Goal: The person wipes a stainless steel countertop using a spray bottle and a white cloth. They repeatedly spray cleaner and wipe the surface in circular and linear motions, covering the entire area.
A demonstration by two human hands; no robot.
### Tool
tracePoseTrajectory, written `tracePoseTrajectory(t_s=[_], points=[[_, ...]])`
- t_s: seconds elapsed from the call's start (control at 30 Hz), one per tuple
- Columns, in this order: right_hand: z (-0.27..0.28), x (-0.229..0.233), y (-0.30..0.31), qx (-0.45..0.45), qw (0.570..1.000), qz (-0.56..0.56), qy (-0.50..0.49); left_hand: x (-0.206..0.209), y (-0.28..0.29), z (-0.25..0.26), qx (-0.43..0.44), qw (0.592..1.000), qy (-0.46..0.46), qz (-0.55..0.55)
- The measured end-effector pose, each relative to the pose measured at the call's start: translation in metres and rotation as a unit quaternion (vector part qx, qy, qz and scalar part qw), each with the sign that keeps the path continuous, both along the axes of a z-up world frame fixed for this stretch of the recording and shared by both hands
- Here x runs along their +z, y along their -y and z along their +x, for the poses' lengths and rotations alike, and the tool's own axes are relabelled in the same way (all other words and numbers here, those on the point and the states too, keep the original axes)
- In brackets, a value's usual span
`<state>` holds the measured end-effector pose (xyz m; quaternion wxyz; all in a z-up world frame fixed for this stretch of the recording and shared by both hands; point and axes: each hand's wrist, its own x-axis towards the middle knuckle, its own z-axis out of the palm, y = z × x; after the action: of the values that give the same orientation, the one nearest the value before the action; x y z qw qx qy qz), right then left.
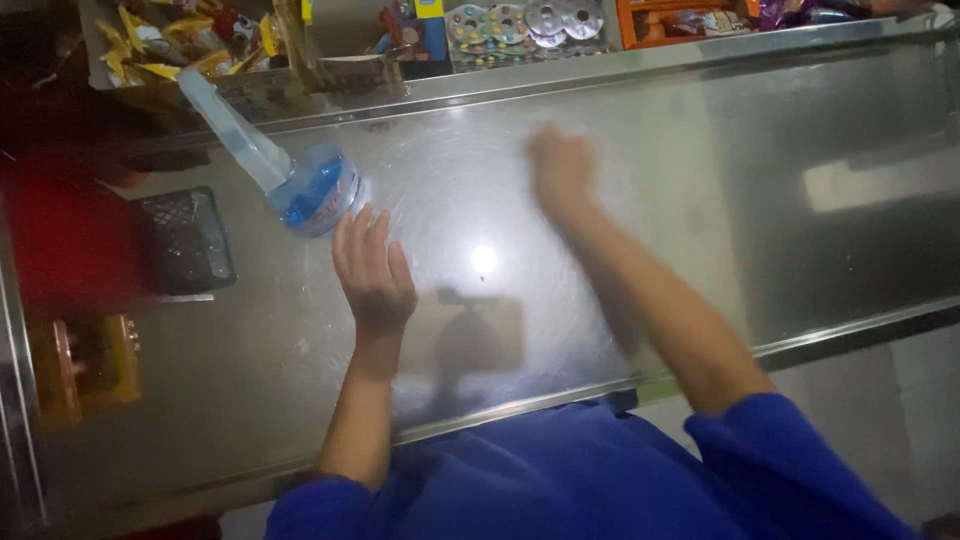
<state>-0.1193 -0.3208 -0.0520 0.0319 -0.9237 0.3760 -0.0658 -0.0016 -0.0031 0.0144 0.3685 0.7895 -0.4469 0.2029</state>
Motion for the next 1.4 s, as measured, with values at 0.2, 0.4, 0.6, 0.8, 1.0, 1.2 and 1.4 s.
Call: tracePoseTrajectory(t_s=[0.2, 0.4, 0.6, 0.8, 1.0, 1.2, 1.4], points=[[0.063, 0.059, -0.148, 0.252, 0.961, 0.086, 0.077, -0.007, -0.007, 0.001, 0.024, 0.999, -0.004, -0.026], [-0.008, 0.010, 0.025, -0.011, 1.000, 0.007, 0.014, 0.006, -0.008, 0.002, -0.002, 1.000, 0.007, 0.003], [-0.208, 0.033, 0.185, -0.208, 0.978, -0.030, 0.003, 0.005, -0.002, -0.008, 0.001, 0.997, -0.071, 0.006], [-0.248, 0.048, 0.164, -0.295, 0.952, -0.044, 0.062, 0.006, 0.003, -0.011, 0.014, 0.994, -0.103, 0.043], [-0.144, 0.050, -0.003, -0.126, 0.985, -0.041, -0.112, 0.017, -0.002, -0.005, -0.043, 0.999, -0.015, 0.019], [-0.096, 0.039, -0.207, 0.213, 0.969, 0.076, 0.097, 0.005, -0.008, -0.006, -0.037, 0.999, -0.026, -0.020], [-0.146, 0.055, -0.125, 0.059, 0.997, 0.054, -0.002, 0.013, -0.029, -0.009, -0.034, 0.997, -0.055, -0.039]])
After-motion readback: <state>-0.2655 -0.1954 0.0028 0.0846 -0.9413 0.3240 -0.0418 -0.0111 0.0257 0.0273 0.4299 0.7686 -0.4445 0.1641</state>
